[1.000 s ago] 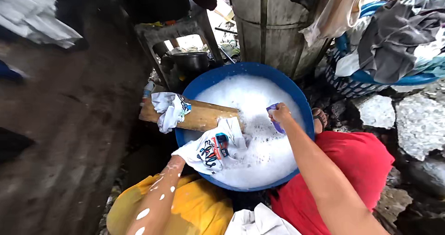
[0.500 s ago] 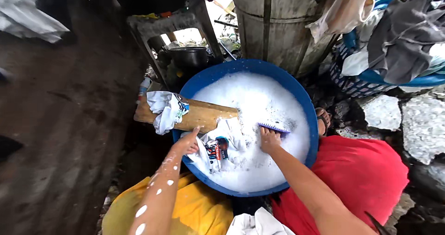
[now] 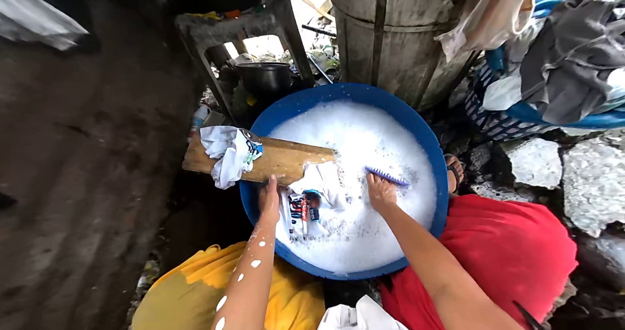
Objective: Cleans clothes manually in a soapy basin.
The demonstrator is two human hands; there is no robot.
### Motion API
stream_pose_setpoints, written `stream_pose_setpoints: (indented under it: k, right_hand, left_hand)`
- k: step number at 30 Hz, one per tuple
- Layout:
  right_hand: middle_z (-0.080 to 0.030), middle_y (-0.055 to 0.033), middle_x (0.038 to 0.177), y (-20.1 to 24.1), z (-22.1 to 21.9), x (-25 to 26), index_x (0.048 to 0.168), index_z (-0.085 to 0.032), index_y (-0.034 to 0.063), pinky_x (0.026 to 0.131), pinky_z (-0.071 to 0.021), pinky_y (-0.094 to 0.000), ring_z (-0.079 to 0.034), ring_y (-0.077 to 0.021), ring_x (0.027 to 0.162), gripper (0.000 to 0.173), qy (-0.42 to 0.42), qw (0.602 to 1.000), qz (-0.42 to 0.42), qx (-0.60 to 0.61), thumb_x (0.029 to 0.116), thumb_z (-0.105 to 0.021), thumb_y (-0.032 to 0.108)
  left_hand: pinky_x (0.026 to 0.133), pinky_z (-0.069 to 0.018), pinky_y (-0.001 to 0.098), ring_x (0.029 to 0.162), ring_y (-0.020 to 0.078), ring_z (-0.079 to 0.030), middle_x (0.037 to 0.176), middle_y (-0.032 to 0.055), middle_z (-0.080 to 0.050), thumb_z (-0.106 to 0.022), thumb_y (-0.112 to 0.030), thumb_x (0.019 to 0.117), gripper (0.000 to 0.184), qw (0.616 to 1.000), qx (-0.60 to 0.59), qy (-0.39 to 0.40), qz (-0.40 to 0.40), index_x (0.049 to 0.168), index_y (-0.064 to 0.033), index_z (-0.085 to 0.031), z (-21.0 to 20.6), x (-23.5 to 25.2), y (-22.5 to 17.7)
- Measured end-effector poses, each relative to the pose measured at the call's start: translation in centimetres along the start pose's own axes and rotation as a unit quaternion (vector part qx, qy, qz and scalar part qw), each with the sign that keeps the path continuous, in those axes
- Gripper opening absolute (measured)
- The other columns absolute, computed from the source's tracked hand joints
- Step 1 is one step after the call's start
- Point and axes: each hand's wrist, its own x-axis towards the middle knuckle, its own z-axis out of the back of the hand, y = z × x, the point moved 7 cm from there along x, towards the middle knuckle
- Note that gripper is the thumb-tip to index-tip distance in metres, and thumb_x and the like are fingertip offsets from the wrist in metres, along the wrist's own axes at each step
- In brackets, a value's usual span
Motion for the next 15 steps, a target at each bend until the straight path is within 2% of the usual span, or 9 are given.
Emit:
stream_pose_setpoints:
  k: [1,4,8,11,13,15]
  right_hand:
    - [-0.049,-0.0274,0.15,0.1,0.1,0.1,0.151,-0.039,0.0026,0.101,-0.0436,-0.0664,-0.051,-0.0495,0.134,0.054,-0.002,1.0,-0.002,-0.002,0.0995,-0.052,-0.003]
    - [-0.049,-0.0246,0.151,-0.1,0.3,0.4,0.15,-0.042,0.0035,0.104,-0.0414,-0.065,-0.048,-0.0465,0.138,0.052,-0.009,1.0,-0.005,-0.003,0.0994,-0.051,-0.005]
    - [-0.048,-0.0237,0.153,-0.5,0.0,1.0,0.149,-0.044,0.0041,0.108,-0.037,-0.0671,-0.045,-0.0462,0.141,0.053,-0.024,1.0,0.003,0.002,0.0976,-0.056,-0.004]
    - [-0.05,-0.0227,0.151,-1.2,0.5,1.2,0.147,-0.047,0.0044,0.109,-0.0374,-0.0661,-0.047,-0.0454,0.139,0.051,-0.036,0.999,-0.011,0.006,0.0971,-0.056,-0.004]
    - [-0.053,-0.0235,0.149,-1.8,0.9,1.3,0.146,-0.047,0.0038,0.106,-0.0397,-0.0662,-0.05,-0.0463,0.137,0.051,-0.045,0.998,-0.03,0.012,0.0963,-0.056,-0.005]
    - [-0.055,-0.0254,0.145,-2.5,1.2,1.5,0.146,-0.048,0.0037,0.104,-0.0414,-0.0672,-0.052,-0.048,0.134,0.047,-0.062,0.997,-0.051,0.019,0.0993,-0.052,-0.004]
  left_hand:
    - [0.11,-0.0389,0.0548,0.134,0.0384,-0.049,0.145,0.027,-0.051,-0.041,-0.045,0.1096,0.061,1.0,-0.018,-0.007,0.002,0.145,0.005,-0.046,0.0,0.5,-0.3]
    - [0.107,-0.0421,0.0517,0.127,0.0349,-0.054,0.138,0.0263,-0.055,-0.048,-0.038,0.109,0.051,0.997,-0.062,-0.044,0.015,0.136,0.0055,-0.054,-0.1,1.3,-0.5]
    - [0.103,-0.0447,0.049,0.12,0.0315,-0.057,0.129,0.0249,-0.06,-0.052,-0.032,0.108,0.043,0.99,-0.1,-0.094,0.011,0.126,0.0067,-0.06,-0.1,-0.3,-0.2]
    - [0.099,-0.0481,0.045,0.112,0.0287,-0.061,0.12,0.0238,-0.064,-0.052,-0.028,0.1083,0.039,0.988,-0.105,-0.114,0.006,0.121,0.0077,-0.062,0.3,-3.0,0.9]
    - [0.099,-0.0479,0.0438,0.11,0.0275,-0.061,0.119,0.0237,-0.064,-0.05,-0.027,0.1092,0.04,0.988,-0.095,-0.12,0.012,0.12,0.0092,-0.062,0.4,-5.0,2.2]
    - [0.101,-0.0463,0.0458,0.113,0.0295,-0.06,0.121,0.0253,-0.063,-0.046,-0.029,0.1103,0.043,0.99,-0.072,-0.121,0.015,0.122,0.0104,-0.06,0.0,-6.3,3.5]
